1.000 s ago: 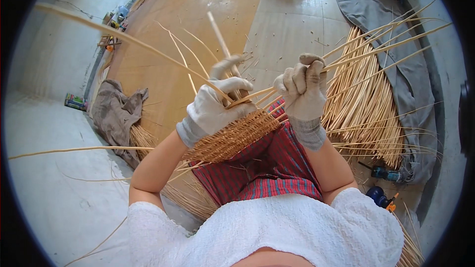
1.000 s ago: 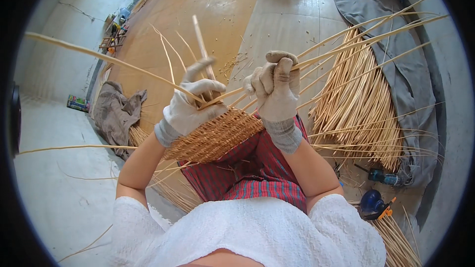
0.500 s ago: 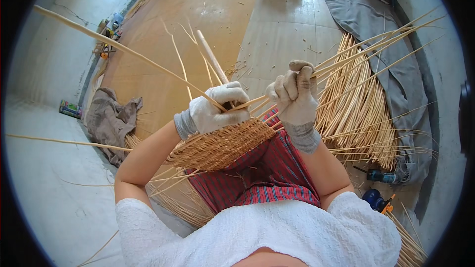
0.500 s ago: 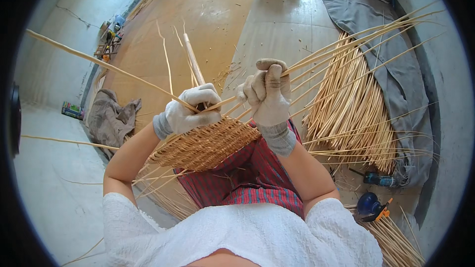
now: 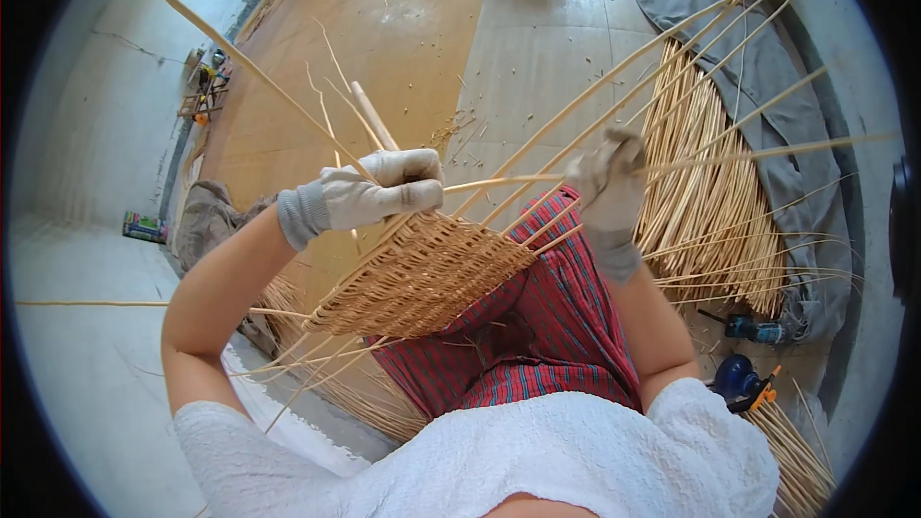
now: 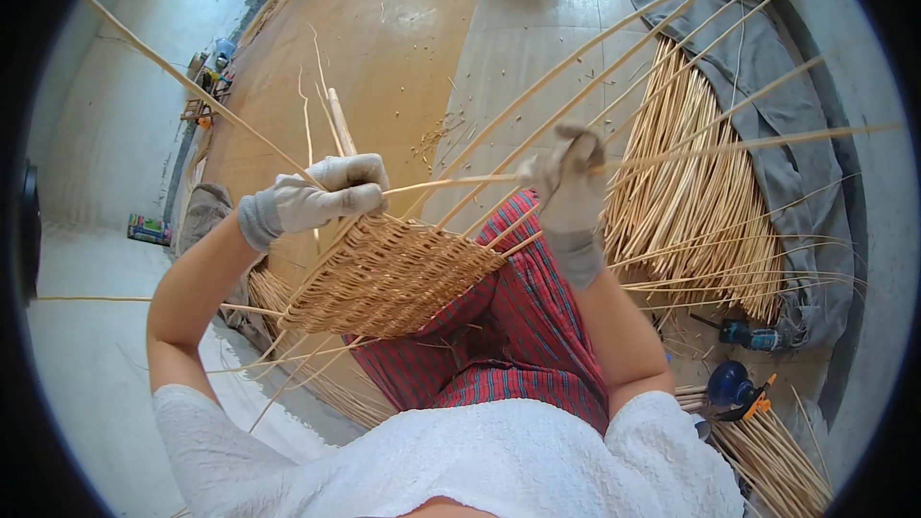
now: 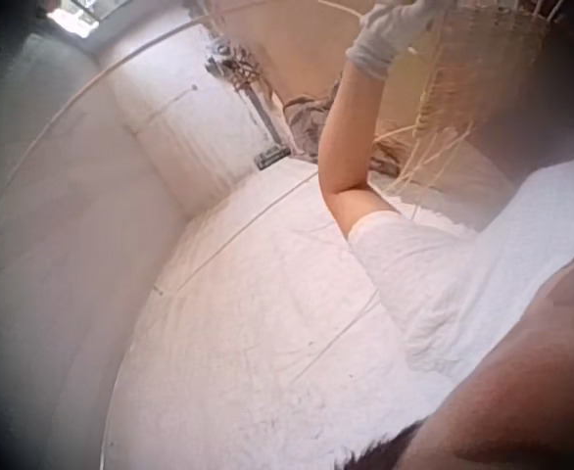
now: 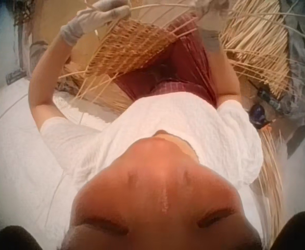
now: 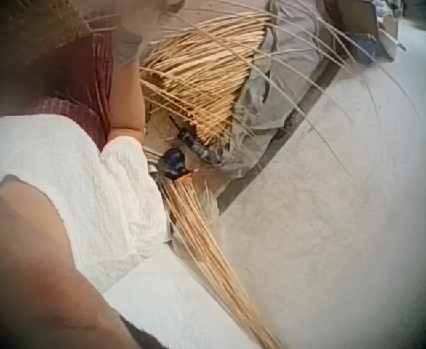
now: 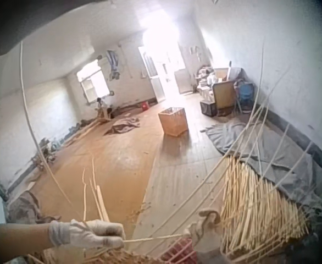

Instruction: The person sits on the floor and weaves a rectangular basket using thin bamboo strips. They interlace the strips by hand, occasionally using a hammer to tighten the weave and a knife to trim excess material. The person works on the basket's sides and base, gradually building up the structure.

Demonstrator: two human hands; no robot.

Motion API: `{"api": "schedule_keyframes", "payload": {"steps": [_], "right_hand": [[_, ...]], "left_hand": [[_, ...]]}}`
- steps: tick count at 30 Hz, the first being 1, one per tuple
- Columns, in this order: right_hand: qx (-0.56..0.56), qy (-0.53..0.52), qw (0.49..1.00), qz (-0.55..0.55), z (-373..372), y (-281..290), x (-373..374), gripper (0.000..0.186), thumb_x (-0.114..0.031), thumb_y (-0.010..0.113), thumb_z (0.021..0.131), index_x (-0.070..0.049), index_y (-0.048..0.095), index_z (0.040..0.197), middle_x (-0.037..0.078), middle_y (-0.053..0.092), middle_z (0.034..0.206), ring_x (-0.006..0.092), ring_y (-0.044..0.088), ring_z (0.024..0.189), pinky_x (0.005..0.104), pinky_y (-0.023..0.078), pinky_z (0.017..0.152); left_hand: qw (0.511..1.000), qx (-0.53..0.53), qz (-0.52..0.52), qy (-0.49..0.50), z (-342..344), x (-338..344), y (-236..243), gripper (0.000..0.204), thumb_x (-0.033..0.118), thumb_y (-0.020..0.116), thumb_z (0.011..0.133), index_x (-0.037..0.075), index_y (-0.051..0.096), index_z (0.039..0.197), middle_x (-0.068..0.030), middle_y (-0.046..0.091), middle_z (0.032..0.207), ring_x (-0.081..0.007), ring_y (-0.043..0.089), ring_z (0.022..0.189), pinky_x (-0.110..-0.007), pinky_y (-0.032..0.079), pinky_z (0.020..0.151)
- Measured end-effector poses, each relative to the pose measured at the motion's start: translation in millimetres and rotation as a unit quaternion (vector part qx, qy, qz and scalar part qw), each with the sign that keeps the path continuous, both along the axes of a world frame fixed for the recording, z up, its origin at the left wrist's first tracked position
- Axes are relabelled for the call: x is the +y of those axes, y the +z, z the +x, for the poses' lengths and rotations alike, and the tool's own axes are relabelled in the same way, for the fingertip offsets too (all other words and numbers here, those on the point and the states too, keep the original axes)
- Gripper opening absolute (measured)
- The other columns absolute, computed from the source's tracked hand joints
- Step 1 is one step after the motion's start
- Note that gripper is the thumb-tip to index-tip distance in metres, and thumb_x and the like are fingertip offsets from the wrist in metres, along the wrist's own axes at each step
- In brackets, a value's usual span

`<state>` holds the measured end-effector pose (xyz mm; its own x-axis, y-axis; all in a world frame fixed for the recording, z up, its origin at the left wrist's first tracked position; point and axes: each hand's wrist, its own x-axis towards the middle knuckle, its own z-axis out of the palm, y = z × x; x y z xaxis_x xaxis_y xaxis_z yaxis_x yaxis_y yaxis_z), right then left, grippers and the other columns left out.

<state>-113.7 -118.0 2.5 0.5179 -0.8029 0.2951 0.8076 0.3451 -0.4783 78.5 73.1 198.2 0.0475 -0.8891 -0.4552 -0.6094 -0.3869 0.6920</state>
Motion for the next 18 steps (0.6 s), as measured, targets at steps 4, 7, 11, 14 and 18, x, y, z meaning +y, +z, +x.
{"api": "schedule_keyframes", "payload": {"steps": [4,7,11,14,18], "right_hand": [[0.038,0.024,0.997,0.066,-9,-76,112,0.034,-0.036,0.043,0.113,-0.005,0.057,0.12,-0.002,0.046,0.063,0.0138,0.051,0.057,0.0386,0.054,0.075],[0.077,0.059,0.994,0.044,-15,-75,146,0.036,-0.038,0.047,0.111,-0.005,0.059,0.118,-0.002,0.047,0.063,0.0141,0.054,0.062,0.0397,0.055,0.08],[0.063,0.122,0.99,0.016,-14,-76,123,0.038,-0.039,0.049,0.109,-0.004,0.059,0.121,-0.003,0.043,0.063,0.0128,0.052,0.062,0.0347,0.053,0.076],[0.066,0.122,0.99,0.041,-14,-74,132,0.038,-0.038,0.05,0.109,-0.003,0.059,0.12,-0.003,0.043,0.064,0.0122,0.051,0.062,0.0321,0.052,0.072],[0.06,0.108,0.992,0.021,-13,-74,138,0.038,-0.037,0.051,0.11,-0.002,0.06,0.121,-0.002,0.046,0.066,0.0124,0.052,0.063,0.0314,0.051,0.068]], "left_hand": [[0.999,0.042,0.025,-0.008,4,-12,-3,0.034,0.037,0.056,0.107,0.005,0.057,0.095,0.002,0.054,0.085,-0.0087,0.05,0.082,-0.027,0.043,0.073],[1.0,0.017,0.024,-0.005,10,-13,-1,0.034,0.037,0.057,0.107,0.005,0.058,0.098,0.0023,0.053,0.085,-0.0081,0.049,0.082,-0.027,0.044,0.072],[0.993,0.065,-0.065,0.074,11,12,-19,0.057,0.054,0.077,0.09,0.008,0.061,0.118,-0.0007,0.057,0.085,-0.0106,0.053,0.085,-0.027,0.046,0.074],[0.98,0.103,-0.138,0.104,0,24,-33,0.096,0.056,0.091,0.07,0.006,0.055,0.143,-0.0009,0.058,0.1,-0.0114,0.056,0.092,-0.029,0.046,0.084],[0.982,0.068,-0.173,0.027,3,23,-32,0.072,0.037,0.096,0.07,0.01,0.069,0.132,-0.0015,0.062,0.114,-0.0167,0.055,0.109,-0.033,0.044,0.099]]}}
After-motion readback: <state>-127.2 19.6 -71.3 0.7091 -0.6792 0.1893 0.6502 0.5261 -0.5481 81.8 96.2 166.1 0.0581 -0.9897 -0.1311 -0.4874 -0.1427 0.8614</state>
